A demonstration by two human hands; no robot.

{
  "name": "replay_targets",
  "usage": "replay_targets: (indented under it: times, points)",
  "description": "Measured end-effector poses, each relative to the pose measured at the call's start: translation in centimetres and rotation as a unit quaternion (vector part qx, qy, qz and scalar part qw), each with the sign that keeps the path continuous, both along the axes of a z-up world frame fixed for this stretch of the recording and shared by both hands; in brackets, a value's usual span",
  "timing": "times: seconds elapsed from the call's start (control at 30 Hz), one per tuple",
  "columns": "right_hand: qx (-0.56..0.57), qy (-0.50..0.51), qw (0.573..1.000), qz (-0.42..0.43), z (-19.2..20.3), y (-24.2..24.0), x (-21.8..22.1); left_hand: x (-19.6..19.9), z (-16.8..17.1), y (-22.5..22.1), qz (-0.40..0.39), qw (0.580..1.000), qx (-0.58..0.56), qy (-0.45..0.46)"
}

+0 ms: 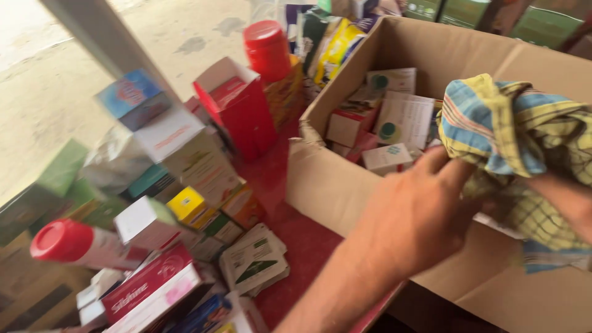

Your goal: Organizing various boxes and blister packs of medicine from a table into a cardboard box.

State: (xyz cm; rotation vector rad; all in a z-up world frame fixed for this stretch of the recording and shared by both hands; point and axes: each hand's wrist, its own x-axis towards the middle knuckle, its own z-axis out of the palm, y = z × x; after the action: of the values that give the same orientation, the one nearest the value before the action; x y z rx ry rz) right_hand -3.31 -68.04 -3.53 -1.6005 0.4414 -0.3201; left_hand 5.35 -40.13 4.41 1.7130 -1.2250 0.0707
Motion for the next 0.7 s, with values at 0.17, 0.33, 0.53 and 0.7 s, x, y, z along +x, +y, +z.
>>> replay_targets:
  times: [0.17,0.33,0.53,0.7]
  points:
    - [-0.193,0.0,0.978,-0.08,-0.2,-5.9,-2.1,5.1,1.3,-4.9,0.009,0.992,0.107,-0.066]
    - [-0.384,0.035,0.919,-0.082,2.2,-5.5,-3.1,10.2,-0.2,-11.0,-0.007,0.962,0.222,-0.159]
    - [-0.454,0.14,0.878,-0.048,6.8,-0.8,-1.7,13.4,-3.8,-17.3,-0.091,0.825,0.533,-0.165]
    - [-0.435,0.11,0.894,-0.009,5.9,-1.5,-1.7,14.6,-8.6,-18.6,-0.071,0.71,0.691,-0.113]
